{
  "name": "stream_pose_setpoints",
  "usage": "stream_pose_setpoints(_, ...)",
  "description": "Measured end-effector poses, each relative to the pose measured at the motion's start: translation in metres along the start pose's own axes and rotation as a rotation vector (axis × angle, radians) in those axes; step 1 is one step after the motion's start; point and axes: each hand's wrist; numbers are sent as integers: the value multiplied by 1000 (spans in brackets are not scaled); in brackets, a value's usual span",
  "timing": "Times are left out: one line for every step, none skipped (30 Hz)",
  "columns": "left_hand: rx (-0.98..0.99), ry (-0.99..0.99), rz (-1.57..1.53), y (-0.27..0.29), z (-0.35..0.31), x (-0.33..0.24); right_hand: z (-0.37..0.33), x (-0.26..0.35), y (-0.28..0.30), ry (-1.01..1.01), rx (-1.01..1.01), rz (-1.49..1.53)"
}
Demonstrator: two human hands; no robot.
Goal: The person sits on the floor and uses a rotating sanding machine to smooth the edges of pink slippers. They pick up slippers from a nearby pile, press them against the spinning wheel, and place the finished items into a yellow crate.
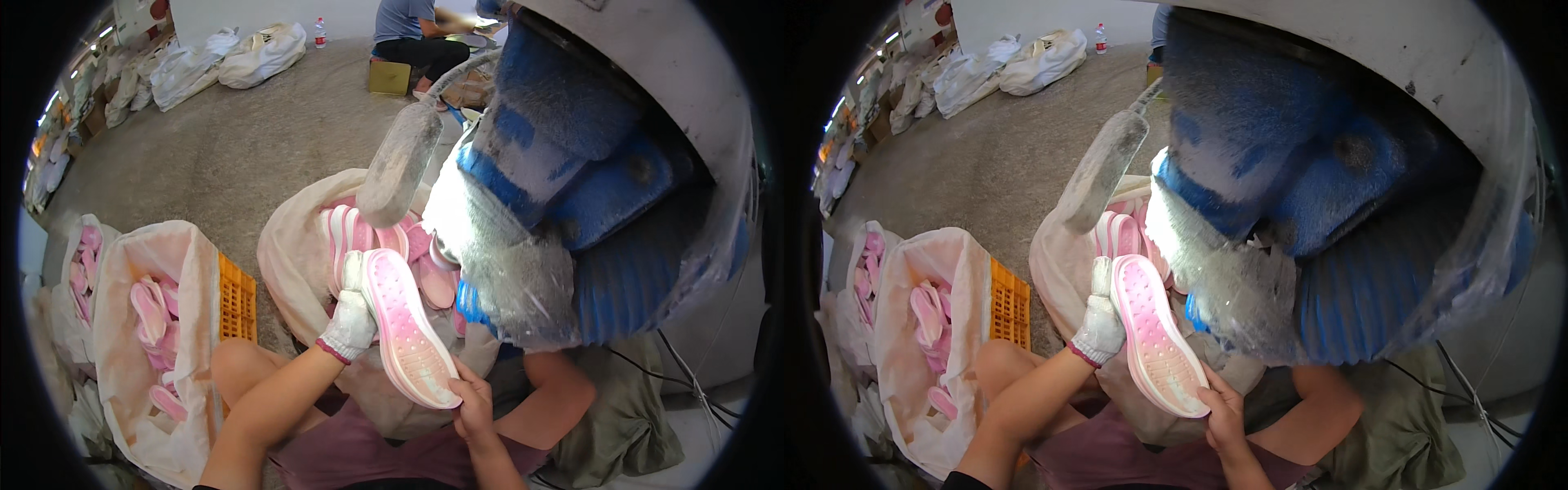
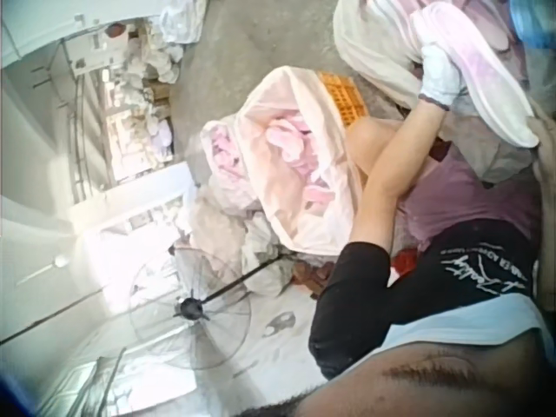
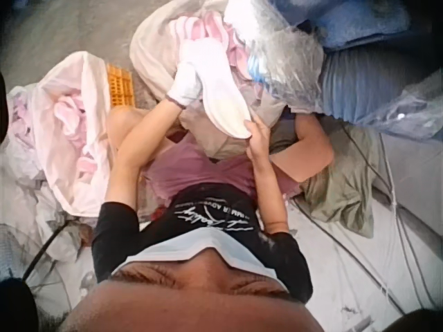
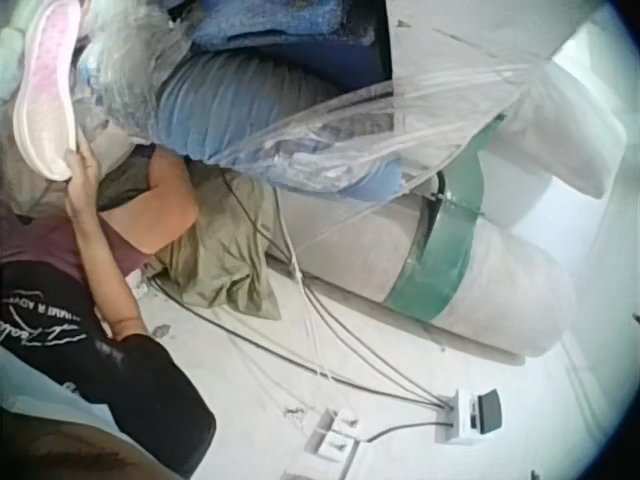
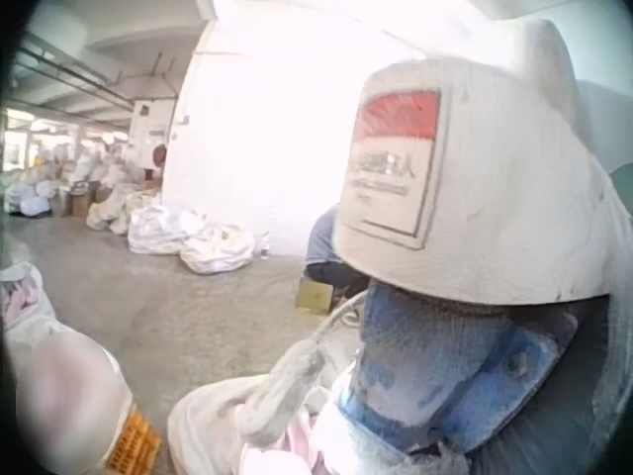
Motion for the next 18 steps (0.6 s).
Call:
stream_pose_setpoints(23,-12,-40,-6,-1,-2,4,0,2,6,7,-15)
stream_pose_setpoints(21,-31,-34,-6,2,-5,8,0,2,14,18,-27)
stream_pose_setpoints(20,-50,-28,-5,5,-9,13,-1,2,23,26,-39)
stream_pose_setpoints(21,-68,-22,-6,8,-12,18,1,3,56,43,-67)
stream_pose_setpoints(1,-62,-84,-7,11,-17,22,2,4,81,67,-101)
stream_pose_setpoints(3,-52,-59,0,16,-17,25,4,5,107,91,-135)
stream_pose_setpoints(4,-44,-33,14,25,-17,22,7,3,179,95,-231)
stream_pose_setpoints(8,-42,-4,21,31,-21,17,14,-1,256,103,-322)
stream_pose_setpoints(-49,-14,20,19,29,-22,9,19,-2,328,102,-417)
stream_pose_setpoints(-48,-38,28,21,30,-20,3,19,-1,378,102,-478)
stream_pose_setpoints(-43,-58,33,20,31,-16,-3,18,2,430,98,-545)
stream_pose_setpoints(-38,-78,37,19,32,-12,-7,18,3,481,94,-611)
stream_pose_setpoints(-57,-122,146,18,29,-10,-9,19,2,462,78,-605)
stream_pose_setpoints(-67,-102,129,22,30,-9,-9,19,4,465,86,-600)
stream_pose_setpoints(-77,-83,112,29,33,-8,-8,19,8,467,94,-595)
stream_pose_setpoints(-87,-63,95,34,33,-6,-7,19,10,470,102,-589)
stream_pose_setpoints(-67,-53,110,35,33,-7,-4,22,9,472,107,-579)
stream_pose_setpoints(-47,-43,125,35,32,-9,-2,26,7,473,112,-569)
Point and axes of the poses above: each hand's wrist, its own z-axis towards the middle knuckle, its own y-axis out of the back of the hand, x = y × z, and after that the axes turned 7 degrees about y, right-handed
